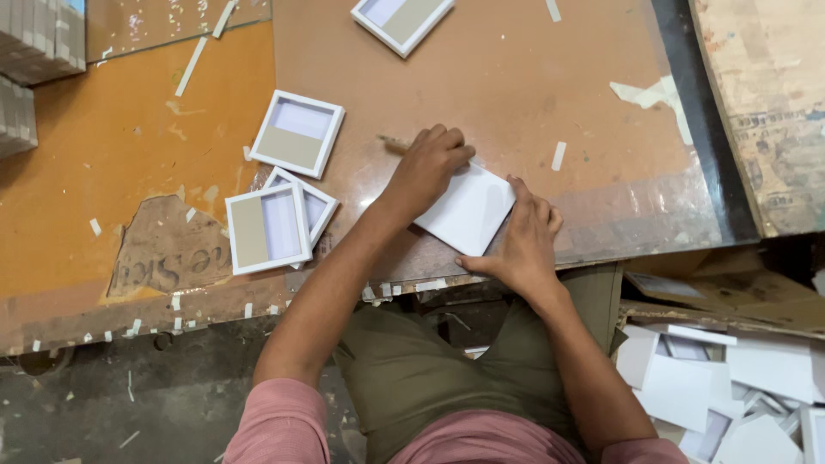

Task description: The person assembles small white picture frames by hand. They pick up frame parts, align them, and press them together on a workbench, then place the completed frames aside.

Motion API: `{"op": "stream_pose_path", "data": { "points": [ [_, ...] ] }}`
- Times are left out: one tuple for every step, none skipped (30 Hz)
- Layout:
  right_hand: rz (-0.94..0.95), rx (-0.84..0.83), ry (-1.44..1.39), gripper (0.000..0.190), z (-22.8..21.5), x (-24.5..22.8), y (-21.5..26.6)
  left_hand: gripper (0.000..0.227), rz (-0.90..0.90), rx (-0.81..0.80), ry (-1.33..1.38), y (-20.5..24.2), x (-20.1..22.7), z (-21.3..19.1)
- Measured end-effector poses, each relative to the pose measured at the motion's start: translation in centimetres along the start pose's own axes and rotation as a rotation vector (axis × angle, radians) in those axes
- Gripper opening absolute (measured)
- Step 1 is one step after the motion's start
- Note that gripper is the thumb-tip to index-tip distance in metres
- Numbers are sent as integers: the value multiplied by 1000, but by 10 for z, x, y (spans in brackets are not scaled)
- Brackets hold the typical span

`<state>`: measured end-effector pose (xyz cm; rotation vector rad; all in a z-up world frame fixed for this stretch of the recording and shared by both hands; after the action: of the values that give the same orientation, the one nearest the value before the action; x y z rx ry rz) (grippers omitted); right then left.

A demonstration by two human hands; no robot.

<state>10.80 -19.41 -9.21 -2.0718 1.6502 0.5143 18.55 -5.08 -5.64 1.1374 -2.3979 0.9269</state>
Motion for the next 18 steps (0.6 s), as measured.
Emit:
{"op": "stream_pose_path", "data": {
  "points": [
    [-1,2,7,142,0,0,-1,15,21,-19,-59,1,-3,6],
    [23,4,8,141,0,2,-2,15,33,2,-73,4,-3,7],
    [46,4,7,141,1,2,-3,15,43,23,-87,10,0,8],
    [70,4,7,141,2,3,-4,16,53,43,-102,19,7,8],
    [73,13,9,139,2,3,-1,18,39,31,-109,33,18,11],
    [76,23,11,138,1,3,4,20,25,19,-115,49,34,13],
    [70,57,11,136,-2,2,0,21,-50,10,-121,61,45,14],
    [50,60,6,138,-4,1,-3,23,-125,2,-126,74,59,14],
    [34,56,-3,140,-3,0,-2,24,-155,18,-21,90,75,10],
    [17,53,-11,142,-2,-1,-1,26,-184,35,84,100,83,3],
    [-9,61,-5,142,-2,0,0,17,-252,72,55,103,80,-5],
    [-35,69,1,142,-1,0,0,11,-319,110,26,104,73,-12],
    [-59,73,9,142,0,1,0,11,-390,147,0,100,64,-17],
    [-68,82,-16,143,1,4,0,11,-356,178,-141,87,56,-21],
    [-76,81,-37,144,4,5,4,17,-330,209,-274,73,48,-22],
    [-84,80,-58,146,6,4,9,8,-375,273,-170,60,32,-18],
    [-146,141,-92,149,0,0,8,10,-409,349,-70,44,16,-13],
    [-209,201,-128,153,-7,-5,7,7,-275,342,-130,28,26,-1]
  ]
}}
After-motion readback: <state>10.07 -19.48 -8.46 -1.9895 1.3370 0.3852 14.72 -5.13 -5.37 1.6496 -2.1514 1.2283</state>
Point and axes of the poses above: each hand's wrist, its own y-axis away from the middle knuckle, its own z-axis out of the palm, x = y × z, the point moved 9 cm from there along -y, towards the middle knuckle, and after that the axes turned 5 degrees about y, right-handed, at the moved point
